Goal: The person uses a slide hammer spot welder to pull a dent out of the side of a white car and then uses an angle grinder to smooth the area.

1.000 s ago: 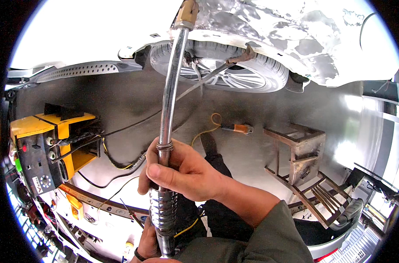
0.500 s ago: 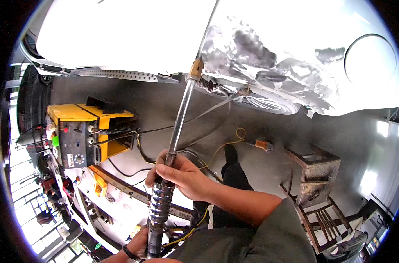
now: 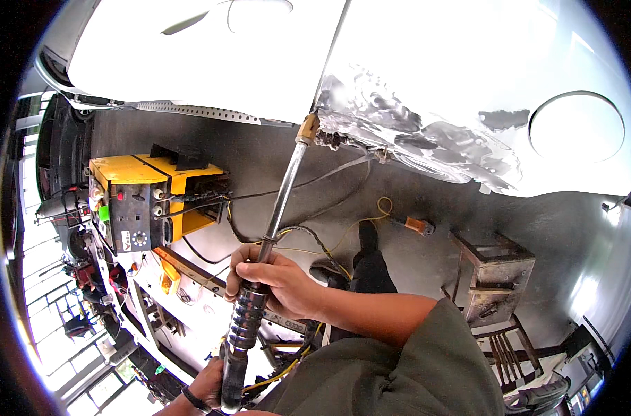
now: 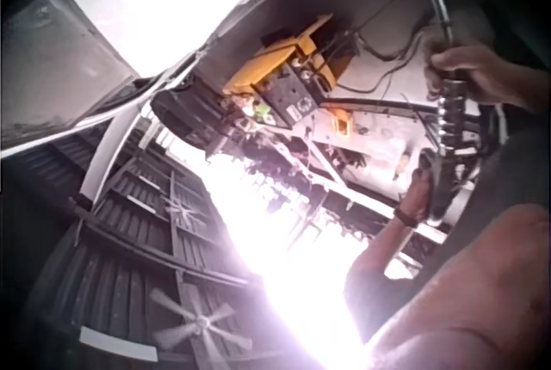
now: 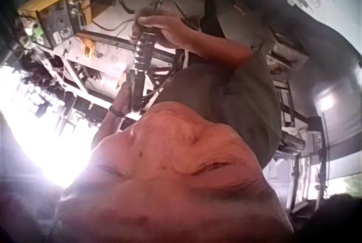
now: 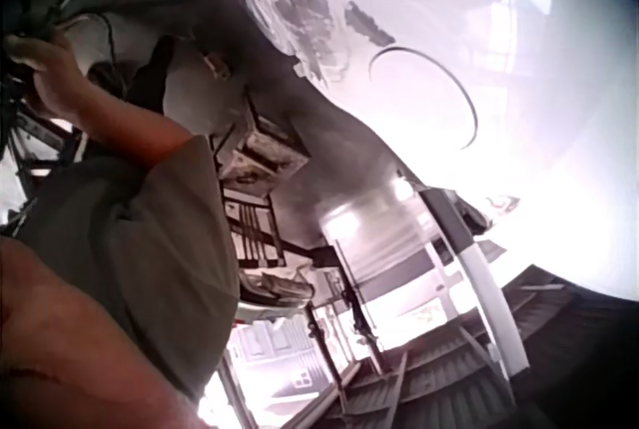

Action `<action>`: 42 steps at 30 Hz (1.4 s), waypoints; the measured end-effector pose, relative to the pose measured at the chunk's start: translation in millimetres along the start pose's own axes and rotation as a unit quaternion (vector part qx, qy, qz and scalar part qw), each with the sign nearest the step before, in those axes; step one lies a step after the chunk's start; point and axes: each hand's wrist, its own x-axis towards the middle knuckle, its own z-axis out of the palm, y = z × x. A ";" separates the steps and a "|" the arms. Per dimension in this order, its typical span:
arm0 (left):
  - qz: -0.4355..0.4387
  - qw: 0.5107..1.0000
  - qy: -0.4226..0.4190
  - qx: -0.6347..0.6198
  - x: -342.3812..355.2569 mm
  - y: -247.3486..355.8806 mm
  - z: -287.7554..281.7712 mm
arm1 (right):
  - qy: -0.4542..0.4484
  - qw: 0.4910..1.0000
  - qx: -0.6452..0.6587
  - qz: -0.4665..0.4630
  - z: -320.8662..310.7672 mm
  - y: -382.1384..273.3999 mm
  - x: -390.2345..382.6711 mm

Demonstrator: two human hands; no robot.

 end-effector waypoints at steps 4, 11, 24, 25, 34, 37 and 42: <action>0.017 0.998 0.044 -0.030 -18.5 2.9 17.5 | -0.008 1.000 0.018 0.003 7.6 -2.5 -2.6; -0.035 0.994 0.062 -0.084 -44.1 19.6 15.2 | -0.017 1.000 0.010 -0.019 20.6 2.3 9.2; 0.104 0.987 0.106 0.062 -63.9 0.8 -2.0 | -0.009 0.977 0.073 -0.200 13.7 -23.0 36.7; 0.101 0.988 0.104 0.060 -62.2 -2.2 -6.0 | 0.020 0.985 0.082 -0.149 34.2 8.5 24.5; 0.083 0.992 0.068 0.063 -48.0 -23.3 -40.4 | 0.034 0.997 0.047 -0.053 19.4 44.2 8.4; 0.182 0.936 0.088 0.288 -23.9 -44.9 -56.8 | 0.029 0.998 0.029 -0.050 16.6 36.9 10.1; 0.074 0.992 0.059 0.086 -32.0 -2.5 7.2 | 0.025 0.998 -0.013 -0.056 14.8 22.3 11.7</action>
